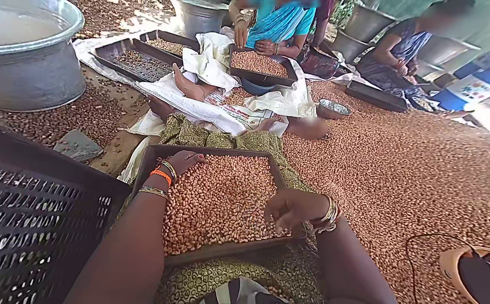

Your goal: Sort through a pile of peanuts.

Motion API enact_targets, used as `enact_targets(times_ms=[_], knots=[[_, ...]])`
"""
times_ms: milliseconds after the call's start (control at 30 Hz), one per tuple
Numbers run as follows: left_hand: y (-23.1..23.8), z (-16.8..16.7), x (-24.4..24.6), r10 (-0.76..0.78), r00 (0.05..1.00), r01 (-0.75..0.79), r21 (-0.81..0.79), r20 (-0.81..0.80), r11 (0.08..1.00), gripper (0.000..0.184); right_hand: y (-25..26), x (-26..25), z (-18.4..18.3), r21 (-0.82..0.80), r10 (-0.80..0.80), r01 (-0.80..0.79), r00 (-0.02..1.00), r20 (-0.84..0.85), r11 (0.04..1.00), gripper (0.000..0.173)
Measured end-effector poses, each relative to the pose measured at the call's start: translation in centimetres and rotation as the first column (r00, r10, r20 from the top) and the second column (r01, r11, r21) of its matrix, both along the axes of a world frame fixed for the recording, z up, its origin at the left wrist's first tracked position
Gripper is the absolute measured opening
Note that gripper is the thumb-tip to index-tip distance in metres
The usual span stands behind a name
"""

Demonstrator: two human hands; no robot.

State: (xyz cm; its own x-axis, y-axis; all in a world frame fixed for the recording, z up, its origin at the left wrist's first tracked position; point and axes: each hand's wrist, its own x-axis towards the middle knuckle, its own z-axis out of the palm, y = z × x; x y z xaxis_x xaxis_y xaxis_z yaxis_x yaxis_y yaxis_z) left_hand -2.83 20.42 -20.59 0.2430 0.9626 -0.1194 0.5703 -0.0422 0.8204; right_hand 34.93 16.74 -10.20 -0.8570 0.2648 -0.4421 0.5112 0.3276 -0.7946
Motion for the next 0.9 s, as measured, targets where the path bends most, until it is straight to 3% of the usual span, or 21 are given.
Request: enact_targets(times_ms=[67, 100, 133, 233, 300, 367, 433, 500, 600, 667, 733, 900], knots=[[0.2, 0.1, 0.1, 0.001, 1.000, -0.001, -0.007, -0.001, 1.000, 0.042, 0.8, -0.3, 0.2, 0.330, -0.219, 0.084, 0.892, 0.395, 0.940, 0.040], [0.2, 0.2, 0.2, 0.002, 1.000, -0.002, -0.015, -0.002, 1.000, 0.042, 1.0, -0.6, -0.7, 0.400, -0.300, 0.084, 0.803, 0.515, 0.913, 0.048], [0.3, 0.1, 0.2, 0.002, 1.000, -0.002, -0.013, 0.000, 1.000, 0.042, 0.9, -0.9, -1.8, 0.425, -0.332, 0.075, 0.751, 0.571, 0.902, 0.056], [0.2, 0.2, 0.1, -0.001, 1.000, 0.001, -0.035, -0.001, 0.999, 0.041, -1.2, -3.7, -3.6, 0.370, -0.220, -0.040, 0.744, 0.632, 0.928, 0.080], [0.3, 0.2, 0.0, -0.009, 1.000, 0.009, -0.039, -0.003, 0.999, 0.040, -2.9, -6.2, -4.1, 0.332, -0.131, -0.096, 0.790, 0.599, 0.938, 0.080], [0.4, 0.0, -0.1, -0.020, 1.000, 0.020, -0.028, -0.004, 0.999, 0.040, -3.7, -7.9, -4.1, 0.293, -0.076, -0.055, 0.905, 0.418, 0.955, 0.070], [0.2, 0.1, -0.1, -0.014, 1.000, 0.014, -0.019, 0.001, 1.000, 0.040, -3.2, -8.4, -4.3, 0.203, -0.146, 0.124, 0.985, 0.094, 0.971, 0.063], [0.0, 0.4, 0.0, -0.003, 1.000, 0.003, -0.019, 0.001, 1.000, 0.041, -1.6, -7.6, -4.2, 0.290, -0.300, 0.304, 0.952, -0.058, 0.907, 0.053], [-0.1, 0.6, 0.2, 0.002, 1.000, -0.002, -0.026, -0.004, 1.000, 0.042, 1.7, -4.8, -3.9, 0.611, -0.490, 0.397, 0.872, -0.018, 0.684, 0.044], [0.0, 0.6, 0.2, -0.006, 1.000, 0.006, -0.019, 0.001, 1.000, 0.042, 3.1, -3.7, -4.2, 0.690, -0.608, 0.404, 0.791, 0.067, 0.600, 0.045], [0.2, 0.4, 0.2, -0.014, 1.000, 0.014, -0.005, -0.019, 1.000, 0.042, 4.0, -3.4, -5.2, 0.692, -0.663, 0.383, 0.726, 0.185, 0.612, 0.054], [0.1, 0.4, 0.3, -0.014, 1.000, 0.014, -0.010, -0.019, 1.000, 0.042, 4.9, -4.0, -6.2, 0.663, -0.602, 0.252, 0.708, 0.370, 0.705, 0.065]])
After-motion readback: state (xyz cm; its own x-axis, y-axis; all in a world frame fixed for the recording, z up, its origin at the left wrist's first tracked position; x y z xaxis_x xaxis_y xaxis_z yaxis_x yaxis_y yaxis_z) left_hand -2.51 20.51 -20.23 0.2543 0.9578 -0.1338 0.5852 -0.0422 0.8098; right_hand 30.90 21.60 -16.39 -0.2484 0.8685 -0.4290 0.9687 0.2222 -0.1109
